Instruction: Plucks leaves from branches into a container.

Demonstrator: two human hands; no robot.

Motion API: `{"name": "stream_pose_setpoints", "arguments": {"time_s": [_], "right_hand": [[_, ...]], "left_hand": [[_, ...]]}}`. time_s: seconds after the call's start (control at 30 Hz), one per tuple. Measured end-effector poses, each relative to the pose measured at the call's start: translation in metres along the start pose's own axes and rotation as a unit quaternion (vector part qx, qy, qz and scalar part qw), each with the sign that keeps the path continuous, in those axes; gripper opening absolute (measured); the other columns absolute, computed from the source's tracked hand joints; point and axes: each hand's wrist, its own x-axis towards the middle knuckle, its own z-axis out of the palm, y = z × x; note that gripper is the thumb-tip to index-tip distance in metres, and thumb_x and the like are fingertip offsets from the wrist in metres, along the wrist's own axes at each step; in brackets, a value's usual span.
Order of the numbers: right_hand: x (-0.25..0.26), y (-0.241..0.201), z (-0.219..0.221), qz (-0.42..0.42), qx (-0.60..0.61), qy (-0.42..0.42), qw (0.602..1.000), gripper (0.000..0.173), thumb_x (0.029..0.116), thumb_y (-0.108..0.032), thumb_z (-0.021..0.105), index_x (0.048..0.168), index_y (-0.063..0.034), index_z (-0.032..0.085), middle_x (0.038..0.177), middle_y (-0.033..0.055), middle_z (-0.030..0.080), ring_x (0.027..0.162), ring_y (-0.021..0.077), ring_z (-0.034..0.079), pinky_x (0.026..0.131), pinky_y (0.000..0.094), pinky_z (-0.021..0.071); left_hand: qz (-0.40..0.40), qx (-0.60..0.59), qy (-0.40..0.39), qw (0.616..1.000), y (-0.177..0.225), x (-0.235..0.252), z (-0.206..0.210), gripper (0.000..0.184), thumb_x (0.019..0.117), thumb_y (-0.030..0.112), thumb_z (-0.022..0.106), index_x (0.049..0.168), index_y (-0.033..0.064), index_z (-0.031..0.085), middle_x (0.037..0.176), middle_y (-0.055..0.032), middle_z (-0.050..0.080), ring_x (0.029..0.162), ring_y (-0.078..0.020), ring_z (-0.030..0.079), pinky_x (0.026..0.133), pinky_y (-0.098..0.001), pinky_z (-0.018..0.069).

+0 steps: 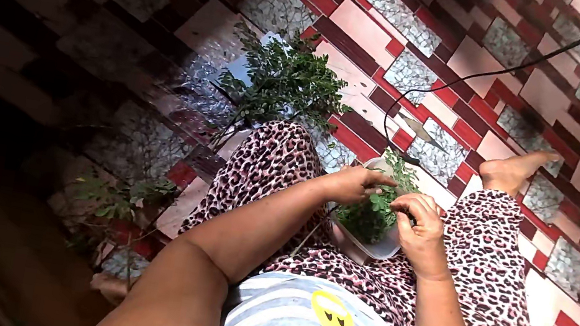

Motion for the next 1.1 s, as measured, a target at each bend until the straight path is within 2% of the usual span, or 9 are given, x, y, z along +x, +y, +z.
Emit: {"name": "stream_pose_setpoints", "arguments": {"time_s": [0.13,0.3,0.47,0.53,0.63,0.73,0.83,0.97,1.1], "right_hand": [[0.000,0.000,-0.003,-0.010,-0.004,0.011,1.000,0.018,0.0935,-0.003,0.056,0.094,-0.0059,0.074,0.104,0.0071,0.071,0.111,0.0237,0.062,0.100,0.0478,0.0438],[-0.003,0.004,-0.001,-0.018,-0.017,0.009,1.000,0.020,0.0926,0.000,0.056,0.092,-0.0063,0.075,0.104,0.0075,0.072,0.112,0.0253,0.062,0.101,0.0495,0.0434],[-0.007,-0.010,-0.004,0.018,-0.078,0.030,0.996,0.022,0.0969,-0.008,0.057,0.105,-0.0078,0.078,0.127,0.0124,0.066,0.124,0.0350,0.055,0.106,0.0575,0.0406],[-0.006,-0.026,-0.013,0.011,-0.069,0.090,0.994,0.023,0.0985,-0.010,0.057,0.109,-0.0044,0.076,0.134,0.0174,0.061,0.128,0.0347,0.053,0.109,0.0511,0.0408],[-0.007,-0.046,-0.023,-0.007,0.001,0.099,0.995,0.022,0.0968,-0.002,0.053,0.103,0.0027,0.074,0.115,0.0154,0.070,0.112,0.0192,0.066,0.097,0.0317,0.0546],[-0.011,-0.037,-0.011,0.074,0.031,-0.010,0.997,0.025,0.0990,-0.007,0.051,0.105,0.0003,0.074,0.116,0.0126,0.071,0.112,0.0176,0.066,0.096,0.0339,0.0553],[-0.011,-0.024,0.005,0.155,0.047,-0.006,0.987,0.028,0.1018,-0.016,0.055,0.115,0.0012,0.072,0.126,0.0184,0.067,0.124,0.0249,0.061,0.103,0.0396,0.0512],[-0.003,-0.021,0.011,0.261,0.188,-0.004,0.947,0.020,0.1022,-0.014,0.059,0.110,0.0007,0.071,0.116,0.0087,0.070,0.104,0.0102,0.066,0.093,0.0300,0.0543],[0.001,-0.022,0.022,0.329,0.340,0.068,0.878,0.017,0.0895,0.000,0.073,0.106,-0.0006,0.070,0.099,0.0043,0.073,0.090,0.0102,0.069,0.084,0.0287,0.0588]], "left_hand": [[0.037,-0.049,-0.031,0.998,-0.002,-0.001,-0.005,0.023,0.1025,0.001,0.050,0.114,-0.0011,0.070,0.104,-0.0128,0.070,0.091,-0.0173,0.066,0.085,-0.0410,0.0538],[0.063,-0.051,-0.014,0.997,-0.008,-0.002,-0.006,0.018,0.1032,0.008,0.057,0.101,-0.0043,0.069,0.094,-0.0116,0.069,0.084,-0.0147,0.066,0.082,-0.0369,0.0556],[0.027,-0.045,0.055,0.997,-0.005,-0.005,-0.004,0.017,0.1015,0.011,0.060,0.101,-0.0026,0.071,0.093,-0.0111,0.070,0.085,-0.0160,0.067,0.085,-0.0394,0.0555],[-0.009,-0.061,0.087,0.994,-0.003,-0.007,-0.004,0.016,0.1016,0.010,0.061,0.103,-0.0028,0.070,0.093,-0.0120,0.070,0.085,-0.0172,0.067,0.085,-0.0399,0.0556],[-0.011,-0.077,0.108,0.991,-0.004,-0.009,0.000,0.014,0.1001,0.008,0.062,0.102,-0.0030,0.071,0.093,-0.0113,0.070,0.085,-0.0154,0.067,0.085,-0.0374,0.0560],[-0.006,-0.086,0.100,0.991,-0.001,-0.010,0.001,0.013,0.0988,0.006,0.064,0.102,-0.0034,0.071,0.095,-0.0112,0.071,0.087,-0.0140,0.067,0.087,-0.0361,0.0548],[0.008,-0.100,0.088,0.991,-0.004,-0.012,0.001,0.011,0.0977,0.005,0.065,0.101,-0.0031,0.071,0.096,-0.0094,0.069,0.089,-0.0113,0.065,0.086,-0.0325,0.0532],[0.026,-0.112,0.073,0.991,-0.005,-0.013,0.002,0.009,0.0966,0.004,0.066,0.100,-0.0023,0.071,0.096,-0.0077,0.070,0.090,-0.0094,0.064,0.087,-0.0307,0.0530],[0.045,-0.110,0.060,0.991,-0.009,-0.012,0.002,0.009,0.0955,0.005,0.068,0.098,-0.0017,0.072,0.095,-0.0072,0.071,0.091,-0.0097,0.065,0.088,-0.0323,0.0532]]}}
